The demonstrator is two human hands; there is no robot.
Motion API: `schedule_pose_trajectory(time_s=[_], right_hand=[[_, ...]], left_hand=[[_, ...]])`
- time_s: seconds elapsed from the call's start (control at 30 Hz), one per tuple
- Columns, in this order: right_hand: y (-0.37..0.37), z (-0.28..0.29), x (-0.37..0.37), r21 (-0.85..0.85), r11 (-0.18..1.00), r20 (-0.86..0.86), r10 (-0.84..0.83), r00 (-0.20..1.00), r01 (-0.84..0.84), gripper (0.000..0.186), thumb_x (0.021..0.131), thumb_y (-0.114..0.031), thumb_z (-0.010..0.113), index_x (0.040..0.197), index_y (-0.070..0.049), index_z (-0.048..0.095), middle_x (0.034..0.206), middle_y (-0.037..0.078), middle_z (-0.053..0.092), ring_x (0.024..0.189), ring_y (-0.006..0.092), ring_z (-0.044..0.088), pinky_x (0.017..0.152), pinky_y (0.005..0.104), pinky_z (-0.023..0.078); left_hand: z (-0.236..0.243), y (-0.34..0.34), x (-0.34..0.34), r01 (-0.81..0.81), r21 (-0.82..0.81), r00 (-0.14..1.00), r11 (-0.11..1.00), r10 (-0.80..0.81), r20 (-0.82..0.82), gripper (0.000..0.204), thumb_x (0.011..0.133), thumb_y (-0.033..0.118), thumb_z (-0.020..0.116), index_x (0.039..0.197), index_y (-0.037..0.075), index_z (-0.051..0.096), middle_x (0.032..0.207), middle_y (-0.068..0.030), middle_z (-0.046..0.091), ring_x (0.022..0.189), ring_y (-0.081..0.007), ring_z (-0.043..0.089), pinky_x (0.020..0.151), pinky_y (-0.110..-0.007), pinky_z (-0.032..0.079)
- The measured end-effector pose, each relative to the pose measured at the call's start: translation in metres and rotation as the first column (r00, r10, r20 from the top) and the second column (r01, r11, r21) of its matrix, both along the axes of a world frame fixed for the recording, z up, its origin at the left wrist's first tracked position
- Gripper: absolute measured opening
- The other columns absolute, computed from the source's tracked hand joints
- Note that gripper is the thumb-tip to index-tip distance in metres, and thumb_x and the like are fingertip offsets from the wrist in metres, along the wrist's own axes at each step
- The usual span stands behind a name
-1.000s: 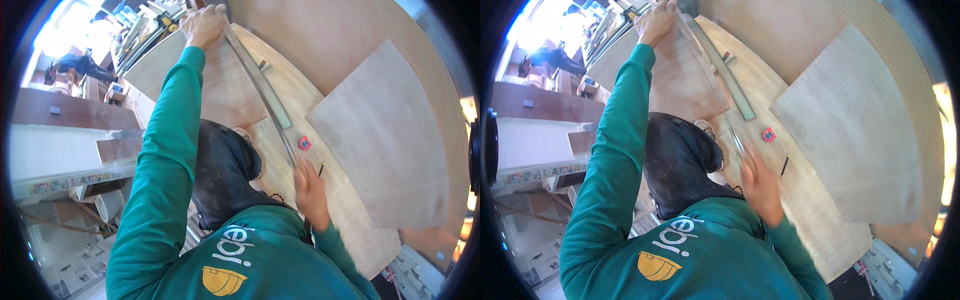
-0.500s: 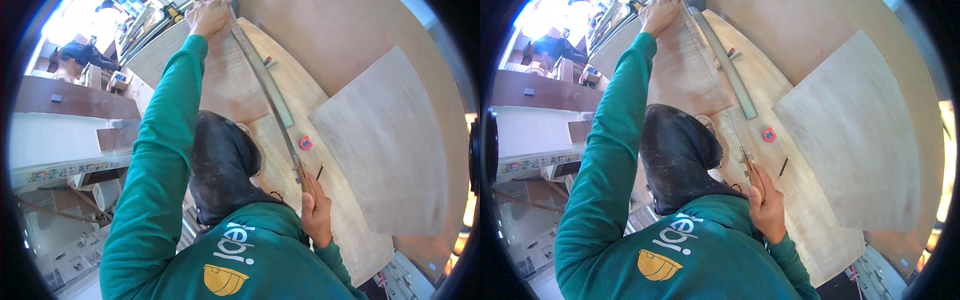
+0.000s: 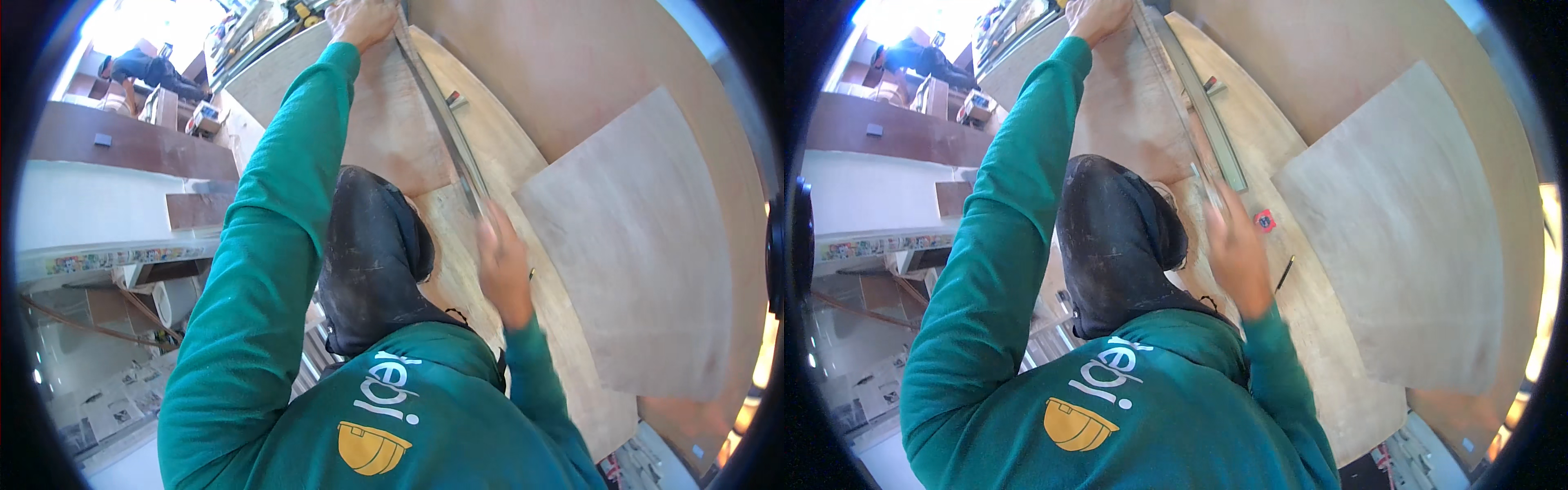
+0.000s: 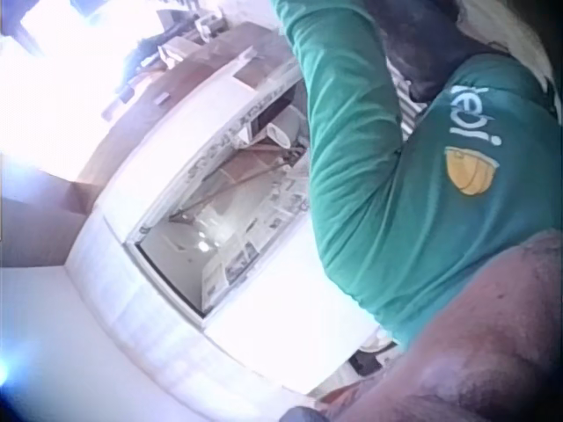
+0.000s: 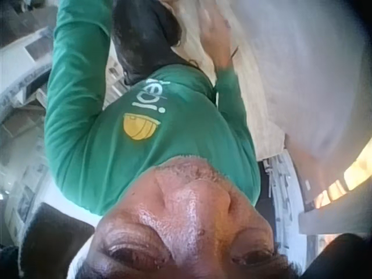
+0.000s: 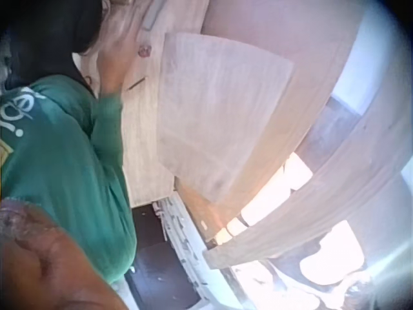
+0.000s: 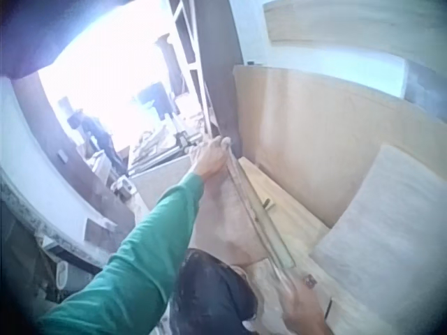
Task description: The person uses a hand saw to cut a piece of plywood on a workbench. They guide the saw along a marked line, then lift the cut piece and place it aside. The person also handles a smaller rectangular piece of wood, moving it on the workbench.
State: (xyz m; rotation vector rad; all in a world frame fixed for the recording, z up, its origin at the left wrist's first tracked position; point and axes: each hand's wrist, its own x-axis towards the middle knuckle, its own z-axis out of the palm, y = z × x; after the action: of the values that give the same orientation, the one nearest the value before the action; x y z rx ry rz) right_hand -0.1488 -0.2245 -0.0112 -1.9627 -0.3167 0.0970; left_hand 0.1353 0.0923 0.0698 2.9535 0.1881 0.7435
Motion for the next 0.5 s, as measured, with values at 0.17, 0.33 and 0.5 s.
schedule_pose_trajectory(time_s=[0.17,0.33,0.5], right_hand=[[-0.047,0.035,-0.070,-0.058,0.997,-0.146,-0.048,0.988,0.040,0.043,0.108,-0.024,0.051,0.144,0.000,0.055,0.120,0.024,0.070,0.112,0.0318,0.071,0.096,0.0397,0.052],[0.049,-0.014,0.075,0.055,0.995,0.153,-0.087,0.984,0.079,0.046,0.107,-0.032,0.055,0.136,0.004,0.059,0.108,0.034,0.069,0.102,0.0510,0.068,0.087,0.0509,0.054],[0.072,0.019,0.105,0.073,0.996,-0.010,-0.054,0.999,0.054,0.048,0.107,-0.036,0.054,0.136,0.002,0.059,0.118,0.036,0.066,0.113,0.0509,0.064,0.094,0.0499,0.052]], left_hand=[[-0.010,-0.011,0.007,0.062,0.021,0.989,0.998,-0.064,0.134,0.046,0.106,0.045,0.039,0.103,0.012,0.071,0.101,-0.0189,0.075,0.100,-0.0452,0.070,0.096,-0.060,0.046],[0.000,-0.018,0.007,0.087,0.056,0.995,0.995,-0.090,0.040,0.039,0.106,0.040,0.040,0.103,0.016,0.070,0.100,-0.0135,0.076,0.104,-0.0416,0.069,0.095,-0.059,0.046],[-0.004,-0.011,0.010,0.143,0.277,0.977,0.950,-0.181,0.116,0.031,0.105,0.036,0.041,0.108,0.022,0.068,0.104,-0.0075,0.074,0.105,-0.0389,0.069,0.092,-0.062,0.046]])
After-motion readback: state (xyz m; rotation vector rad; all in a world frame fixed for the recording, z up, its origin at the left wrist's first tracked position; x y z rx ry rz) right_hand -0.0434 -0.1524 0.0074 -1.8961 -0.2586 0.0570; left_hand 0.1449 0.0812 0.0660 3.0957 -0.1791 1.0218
